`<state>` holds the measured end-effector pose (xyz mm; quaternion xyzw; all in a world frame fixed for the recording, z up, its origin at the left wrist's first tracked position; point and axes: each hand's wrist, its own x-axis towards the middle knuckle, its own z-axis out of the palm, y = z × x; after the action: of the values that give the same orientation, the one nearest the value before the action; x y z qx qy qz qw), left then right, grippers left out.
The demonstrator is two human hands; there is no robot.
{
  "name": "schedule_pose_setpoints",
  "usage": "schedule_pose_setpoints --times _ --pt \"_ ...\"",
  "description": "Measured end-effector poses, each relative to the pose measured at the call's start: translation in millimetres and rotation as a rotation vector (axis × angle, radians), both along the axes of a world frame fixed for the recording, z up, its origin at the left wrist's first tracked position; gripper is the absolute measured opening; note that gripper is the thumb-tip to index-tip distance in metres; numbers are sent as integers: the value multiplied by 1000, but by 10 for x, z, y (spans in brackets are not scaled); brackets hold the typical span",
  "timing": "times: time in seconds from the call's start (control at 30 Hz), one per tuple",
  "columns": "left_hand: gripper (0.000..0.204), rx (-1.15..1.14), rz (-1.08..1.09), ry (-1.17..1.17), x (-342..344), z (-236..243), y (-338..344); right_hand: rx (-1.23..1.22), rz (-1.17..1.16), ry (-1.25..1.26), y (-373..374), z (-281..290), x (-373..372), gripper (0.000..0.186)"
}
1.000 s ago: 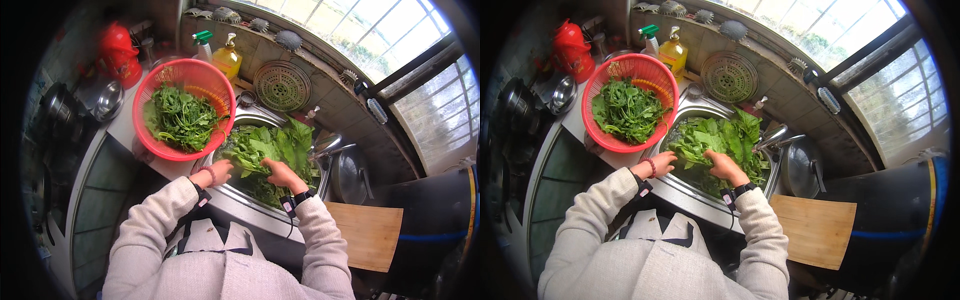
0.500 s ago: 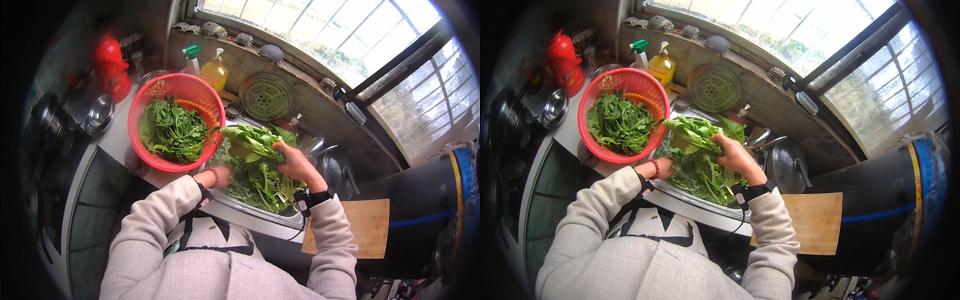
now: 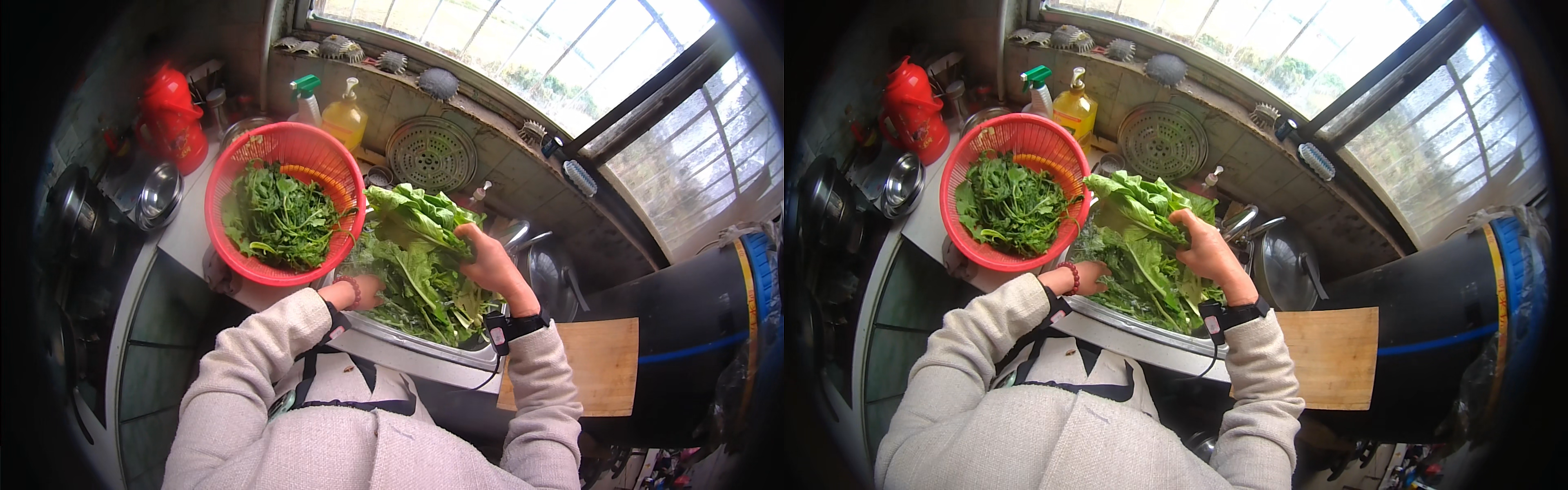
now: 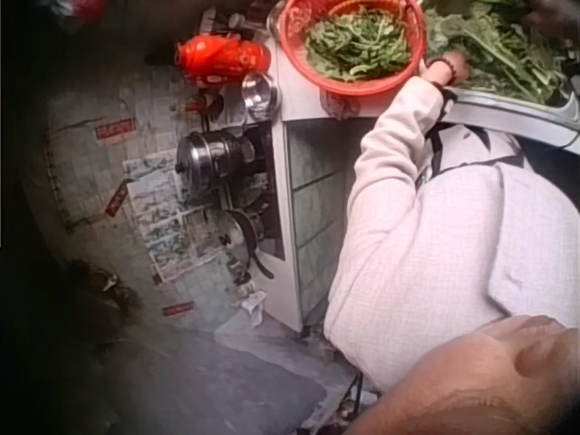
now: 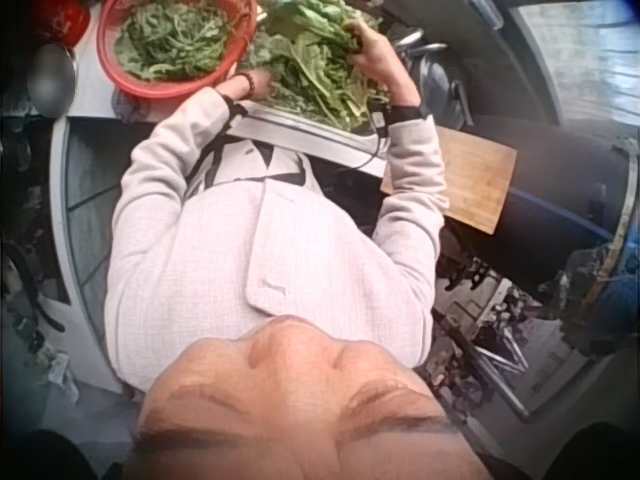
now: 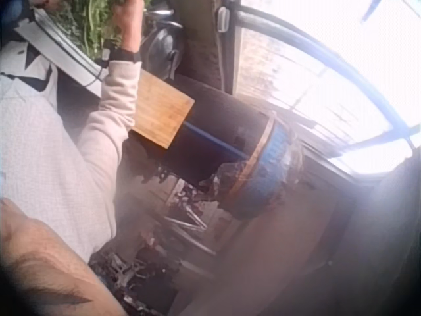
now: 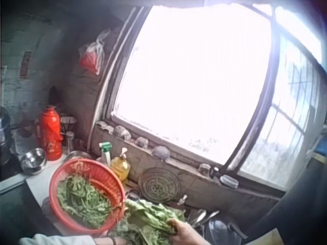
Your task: The person washes leafy green vegetables in a kitchen sink under running water, then transfers them into a red colander. The person handles the greens by hand, rinsing and moving them from the sink to the colander.
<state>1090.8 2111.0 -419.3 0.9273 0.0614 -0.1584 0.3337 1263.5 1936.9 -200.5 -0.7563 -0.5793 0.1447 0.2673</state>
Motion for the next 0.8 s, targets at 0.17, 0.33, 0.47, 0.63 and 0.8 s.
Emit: schedule_pose_setpoints --times 0.17,0.33,0.47,0.63,0.8 --pt "50 -45 9 60 -22 72 -67 -105 -86 -4 -2 -592 -87 53" --pt "51 -48 19 -45 -158 97 -36 -73 -180 -4 -113 -987 -18 52" --pt "52 -39 58 60 -180 97 -14 10 -146 -87 -171 -1065 -3 51" --pt "53 -76 38 -7 -223 95 -74 -124 -145 -5 -162 -989 -19 53" --pt "58 -90 46 45 -227 126 -40 -9 -174 0 -179 -563 38 55"
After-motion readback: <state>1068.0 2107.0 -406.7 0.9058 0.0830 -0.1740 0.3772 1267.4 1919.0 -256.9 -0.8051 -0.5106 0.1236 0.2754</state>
